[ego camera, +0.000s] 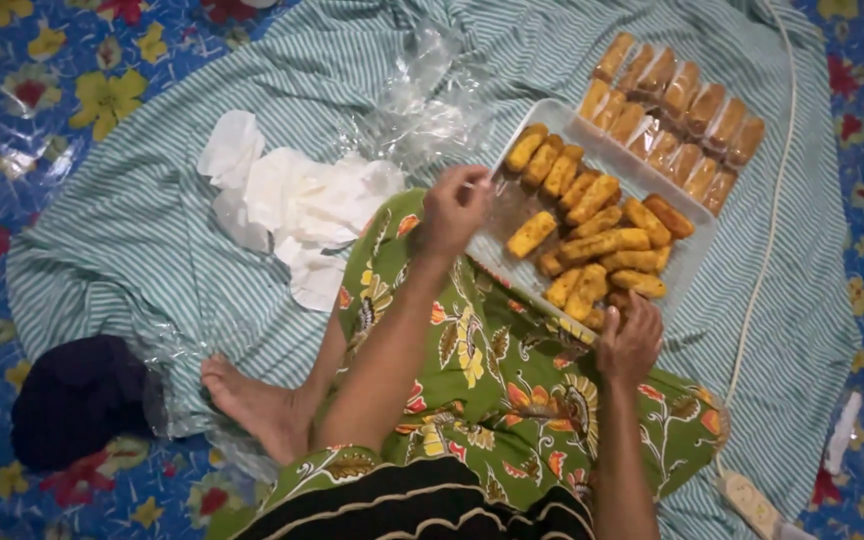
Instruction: A person is manually wrapping individual fried snacks into small plastic sleeves for packaging.
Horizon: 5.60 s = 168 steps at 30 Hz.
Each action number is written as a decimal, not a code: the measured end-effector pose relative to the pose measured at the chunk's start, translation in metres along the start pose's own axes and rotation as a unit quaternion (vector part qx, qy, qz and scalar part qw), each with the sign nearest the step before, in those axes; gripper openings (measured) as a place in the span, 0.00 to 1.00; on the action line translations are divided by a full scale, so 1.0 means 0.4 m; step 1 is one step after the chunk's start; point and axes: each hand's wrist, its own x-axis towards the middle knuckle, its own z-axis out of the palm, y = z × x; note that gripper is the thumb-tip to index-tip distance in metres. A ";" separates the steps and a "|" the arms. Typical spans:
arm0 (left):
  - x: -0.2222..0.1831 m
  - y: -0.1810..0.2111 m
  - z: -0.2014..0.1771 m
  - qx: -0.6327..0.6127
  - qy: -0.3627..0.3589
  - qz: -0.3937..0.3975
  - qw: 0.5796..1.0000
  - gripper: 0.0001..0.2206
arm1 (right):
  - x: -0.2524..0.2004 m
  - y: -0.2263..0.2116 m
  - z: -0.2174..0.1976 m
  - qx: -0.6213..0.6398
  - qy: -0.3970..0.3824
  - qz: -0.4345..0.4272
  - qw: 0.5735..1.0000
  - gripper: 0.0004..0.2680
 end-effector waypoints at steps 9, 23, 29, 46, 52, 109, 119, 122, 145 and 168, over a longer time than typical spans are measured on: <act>0.088 -0.140 -0.346 0.189 0.125 -0.016 0.974 0.06 | -0.001 0.008 0.017 -0.004 -0.003 0.014 1.000 0.16; 0.066 -0.181 -0.434 0.382 -0.092 -0.158 0.906 0.11 | -0.003 0.008 0.029 -0.017 -0.007 0.022 1.000 0.16; 0.088 -0.222 -0.402 0.382 -0.147 -0.177 0.895 0.09 | -0.006 0.018 0.037 -0.020 0.002 0.011 1.000 0.15; 0.113 -0.251 -0.373 0.397 -0.124 -0.250 0.874 0.09 | -0.004 0.012 0.026 -0.013 0.002 0.025 1.000 0.14; 0.087 -0.134 -0.399 0.400 -0.015 -0.106 0.910 0.02 | -0.006 0.010 0.028 -0.012 0.007 0.030 0.999 0.14; -0.192 0.219 0.097 -0.264 -0.275 -0.252 0.890 0.36 | 0.055 -0.237 -0.148 0.784 0.055 0.435 0.439 0.07; -0.193 0.173 0.116 -0.205 -0.266 0.037 0.941 0.11 | 0.047 -0.201 -0.138 0.747 0.068 0.309 0.585 0.11; -0.197 0.193 0.110 -0.233 -0.256 0.066 0.936 0.10 | 0.051 -0.212 -0.161 0.761 0.070 0.294 0.574 0.16; -0.184 0.204 0.089 -0.184 -0.173 0.186 0.949 0.08 | 0.072 -0.258 -0.253 0.681 0.066 0.200 0.701 0.14; -0.200 0.164 0.124 -0.227 -0.339 -0.238 0.881 0.13 | 0.084 -0.210 -0.236 0.631 -0.006 0.370 0.682 0.10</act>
